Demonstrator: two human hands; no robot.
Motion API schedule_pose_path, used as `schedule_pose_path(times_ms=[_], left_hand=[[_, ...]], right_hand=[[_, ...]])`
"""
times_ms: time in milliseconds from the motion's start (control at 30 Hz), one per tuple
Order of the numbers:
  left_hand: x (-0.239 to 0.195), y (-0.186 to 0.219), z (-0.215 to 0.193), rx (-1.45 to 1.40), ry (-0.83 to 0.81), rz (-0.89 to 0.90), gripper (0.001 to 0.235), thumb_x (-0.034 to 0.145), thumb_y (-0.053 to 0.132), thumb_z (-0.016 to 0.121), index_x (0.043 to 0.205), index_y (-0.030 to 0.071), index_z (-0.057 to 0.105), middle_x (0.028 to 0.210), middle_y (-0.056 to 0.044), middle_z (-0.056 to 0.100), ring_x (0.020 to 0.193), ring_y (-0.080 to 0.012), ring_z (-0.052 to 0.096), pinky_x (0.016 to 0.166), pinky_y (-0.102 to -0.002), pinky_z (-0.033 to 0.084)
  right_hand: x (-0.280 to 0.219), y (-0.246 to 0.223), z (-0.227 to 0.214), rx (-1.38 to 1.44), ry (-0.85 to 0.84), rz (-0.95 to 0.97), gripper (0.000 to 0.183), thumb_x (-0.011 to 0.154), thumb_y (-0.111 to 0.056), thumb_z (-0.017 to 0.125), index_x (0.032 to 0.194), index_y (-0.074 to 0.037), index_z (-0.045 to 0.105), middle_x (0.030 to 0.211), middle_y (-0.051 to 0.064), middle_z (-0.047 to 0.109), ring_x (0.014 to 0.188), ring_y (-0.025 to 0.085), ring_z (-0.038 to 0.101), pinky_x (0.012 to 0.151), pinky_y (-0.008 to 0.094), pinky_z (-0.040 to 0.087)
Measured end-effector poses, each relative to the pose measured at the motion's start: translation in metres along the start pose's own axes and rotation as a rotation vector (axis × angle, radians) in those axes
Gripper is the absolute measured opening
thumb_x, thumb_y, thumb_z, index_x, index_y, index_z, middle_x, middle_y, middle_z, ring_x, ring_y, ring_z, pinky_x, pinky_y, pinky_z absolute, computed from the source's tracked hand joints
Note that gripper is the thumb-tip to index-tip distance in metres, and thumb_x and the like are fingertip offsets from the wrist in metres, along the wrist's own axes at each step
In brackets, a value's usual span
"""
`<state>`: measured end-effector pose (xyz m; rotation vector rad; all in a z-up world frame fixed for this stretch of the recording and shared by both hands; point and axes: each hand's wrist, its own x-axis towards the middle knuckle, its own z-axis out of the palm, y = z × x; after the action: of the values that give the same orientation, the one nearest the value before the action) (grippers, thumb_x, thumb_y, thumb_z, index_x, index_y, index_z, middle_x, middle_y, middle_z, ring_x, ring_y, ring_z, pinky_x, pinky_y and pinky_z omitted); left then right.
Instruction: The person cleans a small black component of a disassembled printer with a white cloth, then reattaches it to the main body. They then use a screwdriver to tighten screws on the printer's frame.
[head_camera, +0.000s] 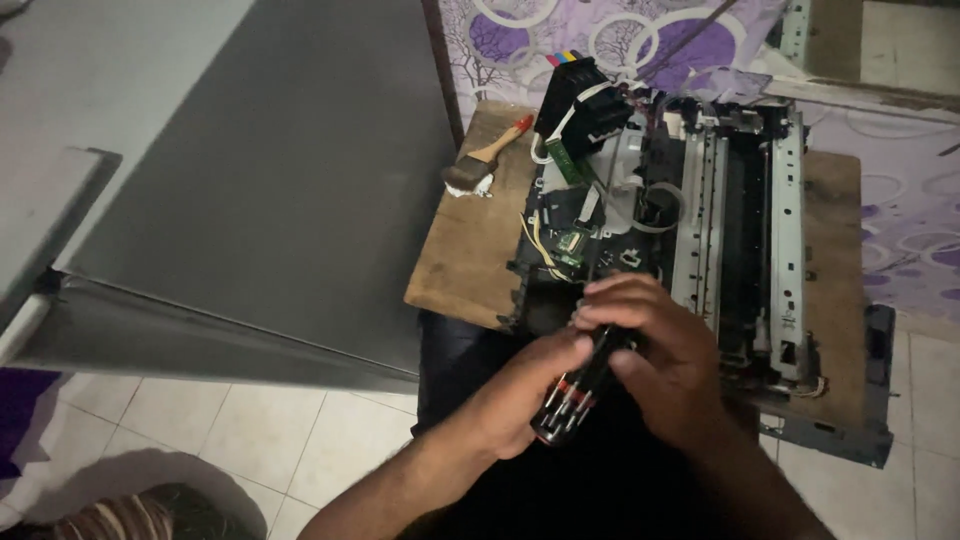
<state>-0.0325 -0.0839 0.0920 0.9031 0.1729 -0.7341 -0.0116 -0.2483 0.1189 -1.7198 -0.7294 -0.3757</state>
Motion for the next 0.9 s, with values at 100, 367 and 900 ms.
schedule_pose_path(times_ms=[100,367,900], left_hand=[[-0.001,0.004,-0.002,0.146,-0.066,0.174,0.057,0.092,0.034,0.062,0.142,0.006,0.058,0.130,-0.011,0.065,0.122,-0.0211,0.060,0.101,-0.033,0.045],[-0.003,0.008,-0.008,0.325,-0.043,0.299,0.062,0.097,0.027,0.056,0.154,0.006,0.043,0.146,-0.007,0.053,0.138,-0.0150,0.046,0.117,-0.030,0.033],[-0.002,0.012,-0.005,0.189,0.019,0.263,0.061,0.092,0.030,0.065,0.147,0.008,0.050,0.131,-0.013,0.064,0.125,-0.0233,0.062,0.107,-0.035,0.051]], right_hand=[[-0.002,0.000,0.005,-0.005,0.051,0.082,0.041,0.097,-0.029,0.060,0.125,-0.001,0.062,0.121,0.019,0.066,0.112,0.028,0.069,0.100,0.038,0.059],[-0.006,-0.019,0.018,0.282,-0.112,0.370,0.092,0.084,-0.016,0.072,0.158,-0.004,0.019,0.160,0.023,0.039,0.141,0.034,0.053,0.118,0.048,0.044],[-0.008,-0.005,0.017,0.373,-0.177,0.520,0.097,0.080,-0.019,0.080,0.158,-0.010,0.023,0.152,0.019,0.051,0.129,0.028,0.062,0.102,0.042,0.059]])
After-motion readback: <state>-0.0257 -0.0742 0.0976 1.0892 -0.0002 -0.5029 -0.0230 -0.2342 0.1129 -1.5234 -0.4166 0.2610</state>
